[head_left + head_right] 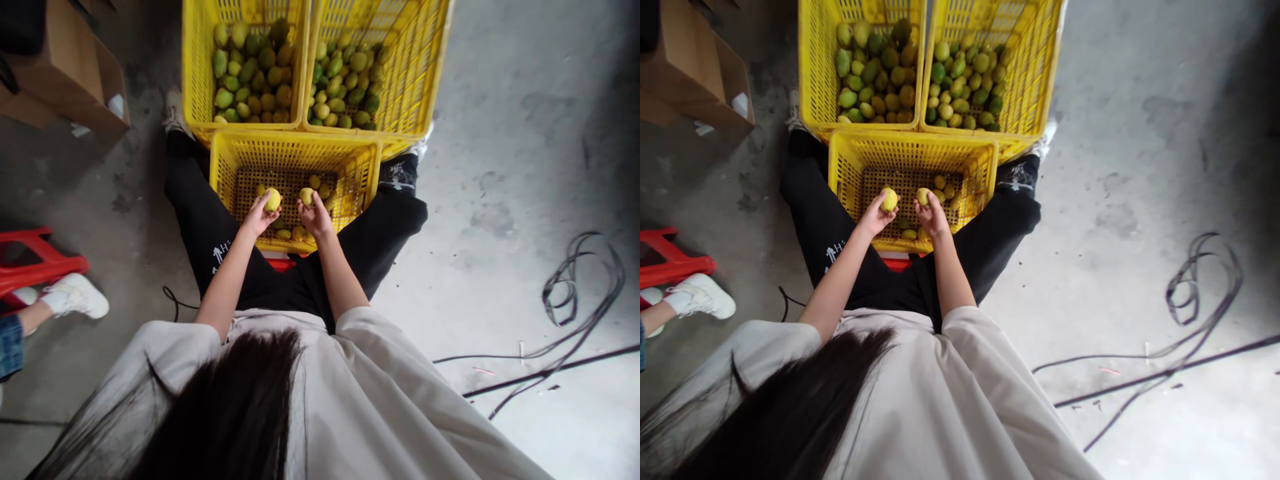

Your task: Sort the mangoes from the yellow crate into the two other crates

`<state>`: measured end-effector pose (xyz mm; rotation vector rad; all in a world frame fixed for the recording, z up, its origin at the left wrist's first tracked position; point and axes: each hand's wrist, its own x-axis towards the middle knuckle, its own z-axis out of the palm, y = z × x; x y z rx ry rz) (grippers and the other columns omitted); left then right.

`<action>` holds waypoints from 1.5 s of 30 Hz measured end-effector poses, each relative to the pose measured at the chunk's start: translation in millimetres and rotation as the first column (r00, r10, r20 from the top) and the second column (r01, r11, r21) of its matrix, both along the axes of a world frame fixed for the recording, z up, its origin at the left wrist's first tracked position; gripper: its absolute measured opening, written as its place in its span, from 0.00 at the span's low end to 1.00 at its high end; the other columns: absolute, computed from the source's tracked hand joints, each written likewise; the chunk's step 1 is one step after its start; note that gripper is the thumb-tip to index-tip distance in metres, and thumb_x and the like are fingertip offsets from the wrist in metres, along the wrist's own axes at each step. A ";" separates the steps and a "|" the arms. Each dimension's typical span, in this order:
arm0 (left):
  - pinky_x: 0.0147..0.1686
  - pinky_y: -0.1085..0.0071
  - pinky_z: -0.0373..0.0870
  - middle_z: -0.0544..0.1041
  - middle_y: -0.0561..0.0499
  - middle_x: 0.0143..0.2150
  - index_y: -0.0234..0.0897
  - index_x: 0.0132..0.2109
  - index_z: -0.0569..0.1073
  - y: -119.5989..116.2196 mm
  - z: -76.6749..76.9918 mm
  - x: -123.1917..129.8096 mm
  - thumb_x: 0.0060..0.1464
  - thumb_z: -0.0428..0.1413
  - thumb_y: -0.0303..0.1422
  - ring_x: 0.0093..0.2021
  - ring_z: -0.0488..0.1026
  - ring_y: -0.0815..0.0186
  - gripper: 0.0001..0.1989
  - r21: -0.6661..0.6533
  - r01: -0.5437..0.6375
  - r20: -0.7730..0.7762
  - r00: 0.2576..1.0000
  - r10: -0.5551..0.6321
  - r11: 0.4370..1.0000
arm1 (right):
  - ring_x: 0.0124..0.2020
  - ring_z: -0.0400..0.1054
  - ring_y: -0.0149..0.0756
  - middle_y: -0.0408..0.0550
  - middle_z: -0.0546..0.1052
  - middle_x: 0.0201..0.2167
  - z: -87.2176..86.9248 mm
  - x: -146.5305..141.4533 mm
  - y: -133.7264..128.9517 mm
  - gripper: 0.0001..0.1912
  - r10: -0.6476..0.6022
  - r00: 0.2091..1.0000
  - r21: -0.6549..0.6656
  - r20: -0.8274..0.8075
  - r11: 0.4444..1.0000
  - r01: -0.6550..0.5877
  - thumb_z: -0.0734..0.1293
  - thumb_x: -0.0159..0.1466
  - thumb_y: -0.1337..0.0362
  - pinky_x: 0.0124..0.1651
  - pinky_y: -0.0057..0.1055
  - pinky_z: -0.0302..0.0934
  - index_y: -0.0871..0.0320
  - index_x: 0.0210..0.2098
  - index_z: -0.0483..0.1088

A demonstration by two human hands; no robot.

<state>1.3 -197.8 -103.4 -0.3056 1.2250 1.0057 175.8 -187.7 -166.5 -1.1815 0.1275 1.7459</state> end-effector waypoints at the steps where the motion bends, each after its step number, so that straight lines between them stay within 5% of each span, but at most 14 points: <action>1: 0.31 0.76 0.76 0.91 0.47 0.44 0.43 0.66 0.87 0.1 -1.4 -0.2 0.79 0.70 0.48 0.29 0.81 0.70 0.19 -0.003 0.003 -0.001 1.000 -0.003 1.000 | 0.37 0.82 0.32 0.40 0.87 0.41 1.7 0.4 -0.2 0.10 0.012 1.000 0.017 0.004 1.000 -0.012 0.69 0.82 0.64 0.41 0.25 0.81 0.46 0.57 0.82; 6: 0.29 0.75 0.77 0.88 0.47 0.39 0.41 0.68 0.86 2.2 -2.5 -1.7 0.86 0.58 0.52 0.28 0.81 0.68 0.23 -0.037 -0.009 0.032 0.999 0.010 0.999 | 0.40 0.83 0.35 0.38 0.86 0.40 7.8 2.6 -1.6 0.11 0.042 0.999 0.011 0.003 0.999 -0.042 0.70 0.79 0.63 0.46 0.30 0.84 0.43 0.56 0.82; 8: 0.32 0.76 0.80 0.87 0.50 0.38 0.42 0.67 0.86 2.2 0.0 -1.7 0.84 0.62 0.47 0.31 0.84 0.67 0.18 -0.009 -0.025 0.031 0.999 0.026 1.000 | 0.45 0.85 0.37 0.39 0.86 0.39 6.5 1.5 -1.5 0.04 0.012 1.000 0.004 0.005 1.000 -0.012 0.75 0.76 0.62 0.52 0.34 0.86 0.45 0.47 0.79; 11: 0.33 0.77 0.79 0.86 0.51 0.37 0.40 0.59 0.87 0.8 2.3 -0.7 0.75 0.73 0.39 0.32 0.84 0.68 0.13 0.010 -0.007 -0.003 1.000 0.007 1.000 | 0.44 0.85 0.34 0.36 0.85 0.37 0.8 -0.8 -0.5 0.17 -0.031 0.997 0.049 0.077 0.998 0.027 0.84 0.70 0.63 0.52 0.30 0.85 0.47 0.40 0.72; 18: 0.28 0.76 0.66 0.78 0.56 0.34 0.40 0.40 0.81 -0.4 -3.8 -0.7 0.59 0.84 0.34 0.28 0.71 0.74 0.19 0.012 0.001 -0.085 0.996 0.000 1.000 | 0.37 0.80 0.33 0.37 0.85 0.37 -9.3 3.7 1.6 0.05 -0.002 0.993 0.100 0.114 0.995 -0.010 0.78 0.79 0.55 0.38 0.26 0.76 0.45 0.50 0.80; 21: 0.31 0.76 0.72 0.78 0.55 0.36 0.41 0.43 0.83 0.3 -5.5 -2.9 0.64 0.81 0.39 0.30 0.73 0.73 0.15 -0.014 -0.005 -0.086 0.996 0.004 1.000 | 0.40 0.84 0.38 0.40 0.85 0.36 -10.8 4.2 2.1 0.13 0.061 0.997 0.057 0.053 0.996 -0.063 0.74 0.83 0.47 0.40 0.30 0.79 0.44 0.59 0.81; 25: 0.33 0.74 0.78 0.80 0.51 0.38 0.44 0.53 0.87 0.1 -7.7 -4.6 0.68 0.77 0.41 0.32 0.77 0.69 0.13 -0.024 0.010 -0.065 0.998 -0.011 1.000 | 0.44 0.86 0.36 0.38 0.84 0.37 -12.6 1.8 0.6 0.16 0.040 0.997 0.074 0.063 0.996 -0.045 0.72 0.83 0.50 0.44 0.29 0.79 0.42 0.66 0.81; 29: 0.33 0.71 0.78 0.81 0.48 0.36 0.40 0.59 0.88 0.6 -8.5 -3.2 0.78 0.67 0.45 0.32 0.79 0.65 0.15 -0.041 0.019 -0.022 1.000 -0.020 0.999 | 0.39 0.81 0.32 0.37 0.84 0.38 -14.1 1.6 -0.6 0.09 0.045 0.990 0.085 0.131 0.995 -0.056 0.77 0.80 0.53 0.42 0.26 0.77 0.45 0.56 0.81; 32: 0.33 0.72 0.78 0.82 0.48 0.36 0.39 0.60 0.87 1.9 -9.3 -1.9 0.83 0.58 0.44 0.31 0.80 0.64 0.17 -0.018 -0.018 -0.013 1.000 0.017 1.000 | 0.35 0.77 0.29 0.39 0.84 0.38 -14.3 2.9 0.1 0.15 0.047 0.986 0.073 0.158 0.996 -0.059 0.83 0.76 0.49 0.37 0.23 0.73 0.48 0.45 0.78; 37: 0.30 0.73 0.73 0.84 0.49 0.36 0.42 0.54 0.87 1.6 -17.3 -2.8 0.73 0.71 0.42 0.34 0.81 0.64 0.10 0.031 -0.031 -0.098 0.995 0.034 0.999 | 0.36 0.77 0.32 0.43 0.88 0.43 -8.8 5.6 0.3 0.11 0.040 0.997 0.006 0.063 0.999 -0.041 0.77 0.79 0.50 0.34 0.25 0.74 0.47 0.44 0.78; 41: 0.32 0.74 0.74 0.85 0.49 0.39 0.42 0.50 0.87 -0.1 -22.6 -3.3 0.66 0.80 0.46 0.40 0.83 0.64 0.17 0.023 -0.026 -0.154 0.988 0.029 0.999 | 0.41 0.82 0.36 0.42 0.87 0.42 -1.7 4.9 -0.6 0.03 0.069 0.998 -0.022 -0.008 0.997 -0.069 0.74 0.79 0.56 0.39 0.28 0.79 0.45 0.49 0.80; 45: 0.42 0.74 0.82 0.86 0.46 0.47 0.44 0.59 0.88 1.2 -18.2 -2.0 0.72 0.75 0.50 0.46 0.85 0.63 0.19 -0.009 -0.093 -0.129 0.987 0.091 0.996 | 0.34 0.75 0.31 0.42 0.87 0.41 1.5 1.7 -0.8 0.09 0.086 0.996 0.030 0.024 0.996 -0.087 0.79 0.76 0.59 0.31 0.22 0.69 0.48 0.44 0.76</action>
